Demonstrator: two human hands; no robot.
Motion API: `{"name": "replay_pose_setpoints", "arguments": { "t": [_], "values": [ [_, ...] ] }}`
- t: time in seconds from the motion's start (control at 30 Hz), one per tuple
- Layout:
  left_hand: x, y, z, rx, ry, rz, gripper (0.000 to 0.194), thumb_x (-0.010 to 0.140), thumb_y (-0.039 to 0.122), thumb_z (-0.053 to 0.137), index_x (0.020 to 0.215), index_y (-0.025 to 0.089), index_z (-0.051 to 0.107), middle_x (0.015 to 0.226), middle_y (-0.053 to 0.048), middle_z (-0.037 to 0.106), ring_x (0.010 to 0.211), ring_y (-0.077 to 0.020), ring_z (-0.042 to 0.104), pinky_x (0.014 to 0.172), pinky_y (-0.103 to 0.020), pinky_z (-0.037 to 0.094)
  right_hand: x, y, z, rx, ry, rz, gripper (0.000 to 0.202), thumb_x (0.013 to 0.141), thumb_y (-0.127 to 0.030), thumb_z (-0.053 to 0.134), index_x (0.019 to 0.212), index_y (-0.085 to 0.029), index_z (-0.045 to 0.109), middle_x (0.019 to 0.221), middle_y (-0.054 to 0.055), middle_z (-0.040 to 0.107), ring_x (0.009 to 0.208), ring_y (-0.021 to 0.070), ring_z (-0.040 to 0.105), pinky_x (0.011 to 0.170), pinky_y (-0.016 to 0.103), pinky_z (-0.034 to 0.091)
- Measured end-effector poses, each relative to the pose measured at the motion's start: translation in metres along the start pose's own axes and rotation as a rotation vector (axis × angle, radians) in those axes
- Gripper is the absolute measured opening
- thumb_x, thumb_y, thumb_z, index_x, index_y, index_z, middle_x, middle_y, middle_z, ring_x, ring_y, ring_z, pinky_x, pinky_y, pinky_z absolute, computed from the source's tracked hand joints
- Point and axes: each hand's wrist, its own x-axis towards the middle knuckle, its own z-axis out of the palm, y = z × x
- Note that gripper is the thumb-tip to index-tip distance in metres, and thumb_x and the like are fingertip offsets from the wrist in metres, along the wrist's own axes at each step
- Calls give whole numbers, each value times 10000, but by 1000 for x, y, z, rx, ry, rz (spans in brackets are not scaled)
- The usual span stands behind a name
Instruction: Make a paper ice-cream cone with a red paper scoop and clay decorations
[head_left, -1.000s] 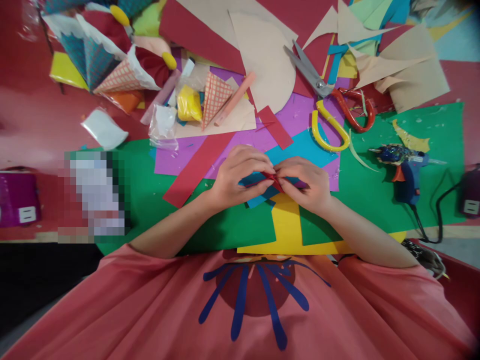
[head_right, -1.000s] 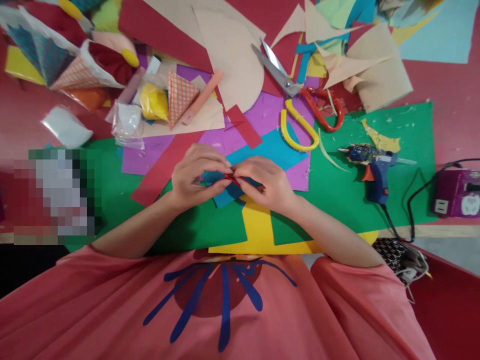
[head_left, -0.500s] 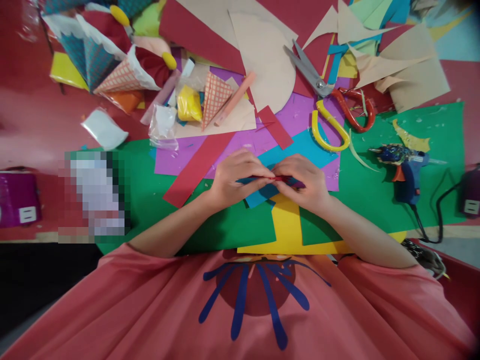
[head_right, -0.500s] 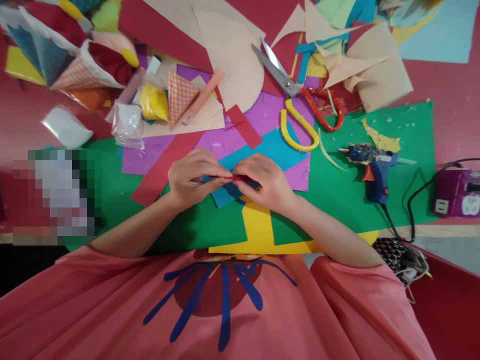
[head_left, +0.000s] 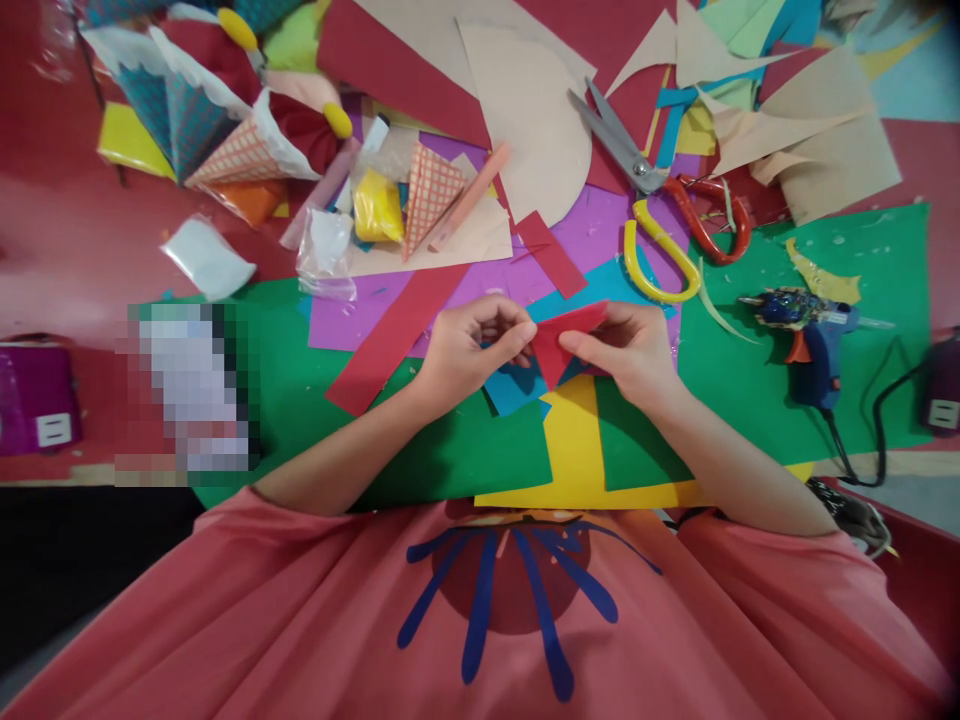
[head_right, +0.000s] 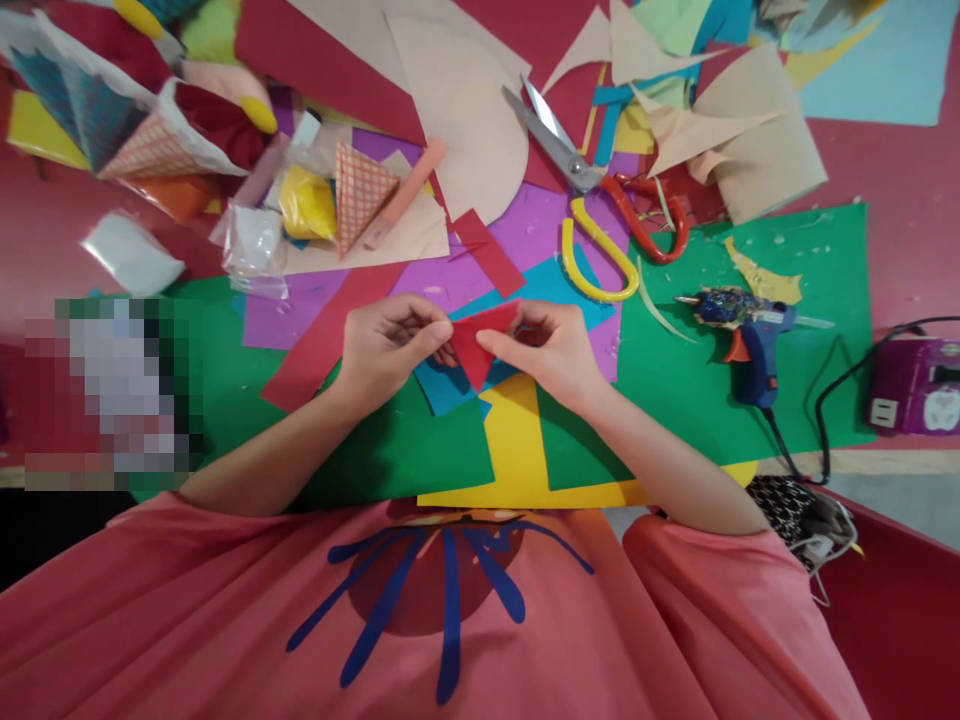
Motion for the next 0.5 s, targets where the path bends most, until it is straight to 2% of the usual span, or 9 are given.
{"name": "replay_pose_setpoints", "arguments": {
  "t": [0.1,0.2,0.37,0.5],
  "values": [
    [-1,0,3,-71,-117,-121,350,807,484,698,733,169,566,585,14,661,496,-86,634,478,-177,520,5,2,-1,123,81,29,389,675,-500,821,603,-182,610,566,-46,569,511,71,468,479,215,396],
    [-1,1,4,-58,-186,-137,367,822,486,683,692,168,553,571,6,665,472,-81,624,460,-165,511,7,-1,1,66,37,7,423,687,-553,800,617,-178,617,569,-45,562,517,70,463,481,213,398],
    [0,4,1,-37,-127,-125,420,861,528,636,663,169,546,540,7,654,437,-76,601,426,-159,491,6,-4,3,-47,-60,-33,488,742,-620,726,629,-168,584,589,-41,532,545,69,440,499,223,362],
    [1,3,1,-42,-109,-114,429,833,552,658,675,169,547,540,13,654,459,-90,633,451,-166,519,4,-1,4,1,-117,16,489,743,-608,733,628,-167,558,579,-46,516,514,60,411,478,224,326]
  ]
}}
